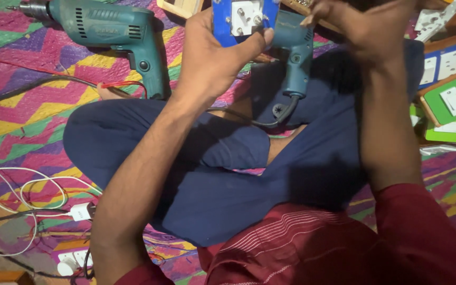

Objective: The person sits cross-legged on a floor mat and assembles electrical switch and socket plates onto blue mounting boards. They pick up white switch components, align them on the board, and tighten screws by hand with a screwdriver, with a power drill lying nearby.

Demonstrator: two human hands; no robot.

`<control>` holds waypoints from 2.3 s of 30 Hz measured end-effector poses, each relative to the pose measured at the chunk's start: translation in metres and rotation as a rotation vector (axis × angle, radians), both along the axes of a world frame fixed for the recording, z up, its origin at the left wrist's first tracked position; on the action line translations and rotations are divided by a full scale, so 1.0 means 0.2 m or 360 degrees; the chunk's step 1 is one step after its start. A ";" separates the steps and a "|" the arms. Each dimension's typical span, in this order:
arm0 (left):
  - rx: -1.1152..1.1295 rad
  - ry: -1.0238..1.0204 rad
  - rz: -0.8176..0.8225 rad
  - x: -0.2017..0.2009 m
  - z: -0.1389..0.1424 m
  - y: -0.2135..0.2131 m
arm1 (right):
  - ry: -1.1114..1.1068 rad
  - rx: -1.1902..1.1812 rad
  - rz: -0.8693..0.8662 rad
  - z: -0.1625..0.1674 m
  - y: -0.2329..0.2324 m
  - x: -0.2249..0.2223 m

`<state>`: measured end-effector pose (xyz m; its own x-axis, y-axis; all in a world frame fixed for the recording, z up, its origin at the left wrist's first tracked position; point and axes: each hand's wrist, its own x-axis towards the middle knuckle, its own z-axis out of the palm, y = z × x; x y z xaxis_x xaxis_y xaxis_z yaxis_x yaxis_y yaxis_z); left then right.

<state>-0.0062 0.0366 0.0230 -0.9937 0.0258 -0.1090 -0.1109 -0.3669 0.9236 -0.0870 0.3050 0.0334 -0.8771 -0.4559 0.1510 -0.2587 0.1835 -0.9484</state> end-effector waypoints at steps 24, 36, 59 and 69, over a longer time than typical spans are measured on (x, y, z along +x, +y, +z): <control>0.0193 0.0025 -0.0142 0.01 -0.05 0.07 | 0.0727 0.0070 0.0338 0.08 -0.26 0.06; 0.0049 0.0007 -0.0094 0.02 -0.12 0.07 | 0.0730 0.0177 0.0229 0.06 -0.26 0.05; 0.0378 -0.0118 -0.0194 -0.01 0.02 0.04 | 0.0493 -0.0065 -0.0017 0.09 -0.38 0.15; 0.0353 -0.0116 -0.0206 -0.01 -0.01 0.03 | 0.0348 -0.0197 0.0003 0.04 -0.37 0.16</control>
